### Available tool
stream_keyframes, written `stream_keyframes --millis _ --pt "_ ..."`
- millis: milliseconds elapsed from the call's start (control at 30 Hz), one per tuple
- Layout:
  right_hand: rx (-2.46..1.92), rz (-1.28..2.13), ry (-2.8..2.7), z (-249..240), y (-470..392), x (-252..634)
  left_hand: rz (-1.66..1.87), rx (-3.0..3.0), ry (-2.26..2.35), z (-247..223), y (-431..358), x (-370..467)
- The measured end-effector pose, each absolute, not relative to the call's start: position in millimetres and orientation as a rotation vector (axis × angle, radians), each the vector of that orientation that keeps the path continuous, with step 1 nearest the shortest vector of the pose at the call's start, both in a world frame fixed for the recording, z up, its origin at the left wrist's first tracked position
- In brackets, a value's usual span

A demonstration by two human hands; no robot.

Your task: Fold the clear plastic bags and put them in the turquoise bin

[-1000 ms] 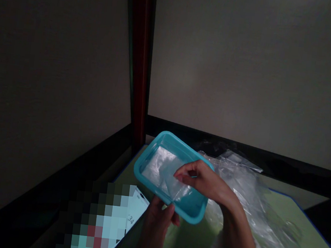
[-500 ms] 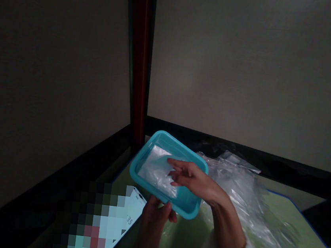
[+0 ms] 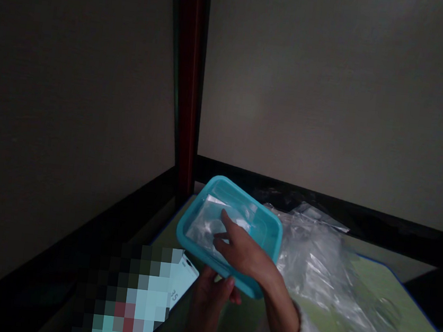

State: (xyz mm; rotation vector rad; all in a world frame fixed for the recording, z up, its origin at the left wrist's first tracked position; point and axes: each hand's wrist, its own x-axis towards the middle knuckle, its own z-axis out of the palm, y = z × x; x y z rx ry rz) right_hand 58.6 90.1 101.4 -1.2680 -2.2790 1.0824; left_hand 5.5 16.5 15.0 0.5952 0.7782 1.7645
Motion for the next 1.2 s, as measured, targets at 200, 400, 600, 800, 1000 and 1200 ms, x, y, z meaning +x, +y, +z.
stream_keyframes --millis 200,400,600,800,1000,1200 --pt "-1.212 1.067 -2.245 101 90 62 1.760 0.575 0.758 18 17 4" --pt "-1.178 1.114 -2.259 100 90 59 1.755 0.602 0.735 18 17 4" --pt "-1.184 1.111 -2.273 97 90 56 1.689 0.578 0.766 17 10 9" --pt "-1.125 1.185 -2.250 96 91 56 1.584 0.626 0.852 14 8 9" --pt "-1.083 1.342 -2.166 96 89 55 1.585 0.629 0.895 16 8 9" --pt "-1.247 0.943 -2.319 96 90 54 1.579 0.629 0.908 19 6 9"
